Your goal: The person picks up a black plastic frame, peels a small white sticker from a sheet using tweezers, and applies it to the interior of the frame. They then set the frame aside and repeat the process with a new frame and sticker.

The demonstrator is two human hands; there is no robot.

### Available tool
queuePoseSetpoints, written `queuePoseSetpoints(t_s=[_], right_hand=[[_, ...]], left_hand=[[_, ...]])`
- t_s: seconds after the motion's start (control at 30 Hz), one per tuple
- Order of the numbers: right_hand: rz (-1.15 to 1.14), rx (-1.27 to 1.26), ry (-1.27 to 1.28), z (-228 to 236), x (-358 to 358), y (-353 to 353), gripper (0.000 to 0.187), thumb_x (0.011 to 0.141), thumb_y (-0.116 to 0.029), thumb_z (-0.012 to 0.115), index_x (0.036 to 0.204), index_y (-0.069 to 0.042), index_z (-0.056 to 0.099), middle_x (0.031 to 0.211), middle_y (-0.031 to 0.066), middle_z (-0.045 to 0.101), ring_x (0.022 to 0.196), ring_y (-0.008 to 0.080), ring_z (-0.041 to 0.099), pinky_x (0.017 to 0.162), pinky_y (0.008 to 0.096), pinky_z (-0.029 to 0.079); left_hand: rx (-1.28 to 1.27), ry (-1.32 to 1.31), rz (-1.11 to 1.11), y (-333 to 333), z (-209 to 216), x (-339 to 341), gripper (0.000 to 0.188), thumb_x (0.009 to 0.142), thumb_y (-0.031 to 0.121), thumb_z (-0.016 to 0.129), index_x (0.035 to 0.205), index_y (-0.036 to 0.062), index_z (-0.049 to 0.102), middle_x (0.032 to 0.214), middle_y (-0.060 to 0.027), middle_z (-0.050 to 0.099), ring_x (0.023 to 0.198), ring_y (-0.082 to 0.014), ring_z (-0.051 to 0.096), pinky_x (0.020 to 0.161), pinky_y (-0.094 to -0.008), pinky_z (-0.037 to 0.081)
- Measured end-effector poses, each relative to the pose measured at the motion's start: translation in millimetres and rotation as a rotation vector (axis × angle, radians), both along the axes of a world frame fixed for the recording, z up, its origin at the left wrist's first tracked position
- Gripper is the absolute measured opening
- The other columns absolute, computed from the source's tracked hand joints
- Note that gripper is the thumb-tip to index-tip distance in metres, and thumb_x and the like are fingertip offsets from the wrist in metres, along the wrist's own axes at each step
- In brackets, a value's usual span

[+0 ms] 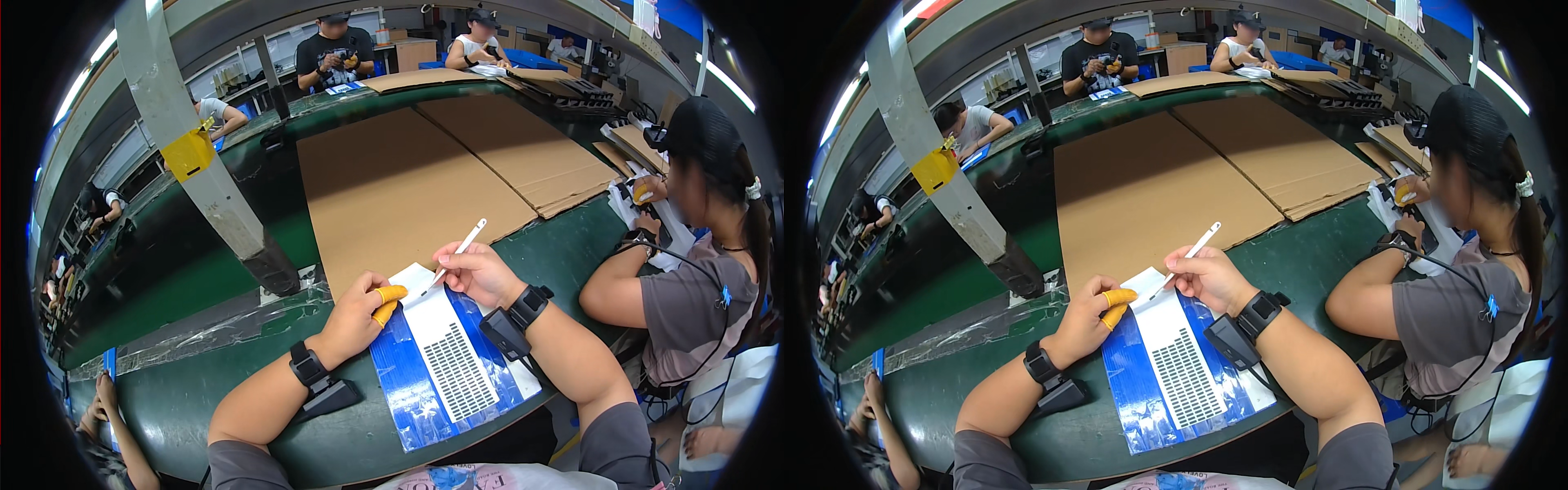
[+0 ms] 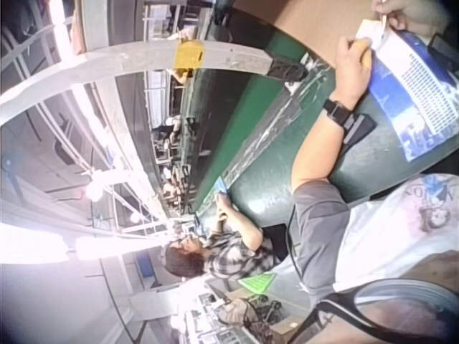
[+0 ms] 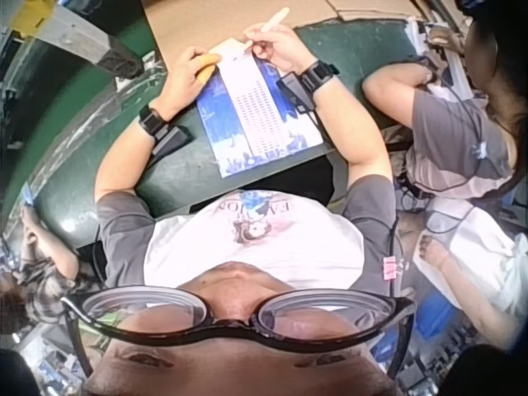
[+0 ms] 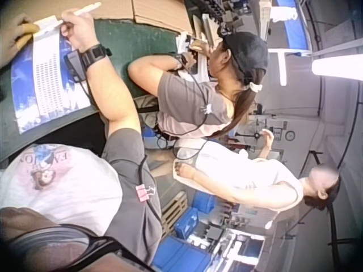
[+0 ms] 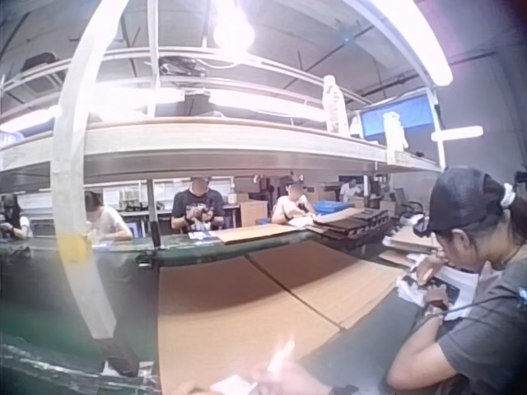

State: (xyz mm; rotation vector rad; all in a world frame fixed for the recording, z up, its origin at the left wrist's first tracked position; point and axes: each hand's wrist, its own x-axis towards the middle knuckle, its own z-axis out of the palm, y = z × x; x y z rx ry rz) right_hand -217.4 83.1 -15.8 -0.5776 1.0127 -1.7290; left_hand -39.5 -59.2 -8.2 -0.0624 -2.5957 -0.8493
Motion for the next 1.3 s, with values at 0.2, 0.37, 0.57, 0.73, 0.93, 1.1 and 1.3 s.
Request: queuePoseSetpoints(t_s=[0.2,0.37,0.57,0.73,0.93,1.1,1.3], right_hand=[[0.008,-0.002,0.006,-0.7,0.0,0.3,0.009,0.079,-0.008,0.053,0.085,-0.001,0.054,0.07,0.0109,0.059,0.051,0.0084,0.05,0.045,0.0182,0.038],[0.019,-0.003,0.019,1.9,1.1,0.9,0.012,0.08,-0.008,0.052,0.088,0.0,0.055,0.072,0.0106,0.059,0.052,0.008,0.05,0.046,0.0179,0.038],[0.003,0.007,0.014,2.2,1.0,0.6,0.008,0.079,-0.008,0.054,0.082,-0.001,0.055,0.068,0.0115,0.059,0.051,0.0081,0.05,0.044,0.017,0.038],[0.017,0.008,0.027,2.7,-0.1,1.6,0.012,0.08,-0.008,0.052,0.087,0.001,0.054,0.071,0.0109,0.059,0.052,0.008,0.051,0.044,0.0175,0.039],[0.026,-0.003,0.017,2.4,0.8,0.9,0.011,0.08,-0.008,0.052,0.087,0.001,0.054,0.072,0.0114,0.059,0.052,0.008,0.051,0.044,0.0174,0.039],[0.021,0.004,0.026,1.6,0.5,1.0,0.011,0.08,-0.008,0.052,0.087,0.0,0.054,0.072,0.0113,0.059,0.052,0.008,0.051,0.045,0.0173,0.039],[0.022,0.01,0.021,1.3,0.0,0.2,0.011,0.08,-0.008,0.052,0.087,0.0,0.054,0.072,0.0109,0.059,0.052,0.0078,0.051,0.045,0.0173,0.039]], left_hand=[[0.042,0.049,-0.021,0.8,-1.1,-1.3,0.02,0.076,0.002,0.055,0.096,0.0036,0.056,0.098,-0.0105,0.053,0.086,-0.0232,0.054,0.073,-0.0271,0.044],[0.066,0.025,-0.035,1.8,0.9,-0.7,0.021,0.076,0.001,0.054,0.096,0.002,0.055,0.105,-0.0119,0.054,0.093,-0.0257,0.054,0.079,-0.0289,0.043],[-0.002,0.078,0.006,2.0,4.2,-0.4,0.029,0.074,0.001,0.055,0.102,0.0022,0.051,0.114,-0.0127,0.048,0.101,-0.0276,0.05,0.084,-0.0306,0.041],[0.034,0.117,0.023,1.8,6.2,-0.8,0.039,0.072,0.001,0.057,0.109,0.0012,0.045,0.122,-0.0147,0.039,0.11,-0.0296,0.041,0.09,-0.0319,0.036],[-0.172,-0.033,0.254,-1.7,-0.3,0.0,0.049,0.072,0.007,0.058,0.116,-0.001,0.036,0.119,-0.0193,0.039,0.11,-0.0319,0.04,0.093,-0.0348,0.031],[-0.122,-0.114,0.189,-1.3,-0.7,-0.5,0.051,0.074,0.01,0.058,0.118,-0.0018,0.034,0.115,-0.0198,0.042,0.105,-0.0319,0.042,0.092,-0.0357,0.031],[-0.044,-0.059,0.122,-0.7,-1.3,-0.3,0.05,0.074,0.008,0.057,0.118,-0.0009,0.034,0.107,-0.0176,0.047,0.101,-0.0294,0.045,0.089,-0.0342,0.035]])
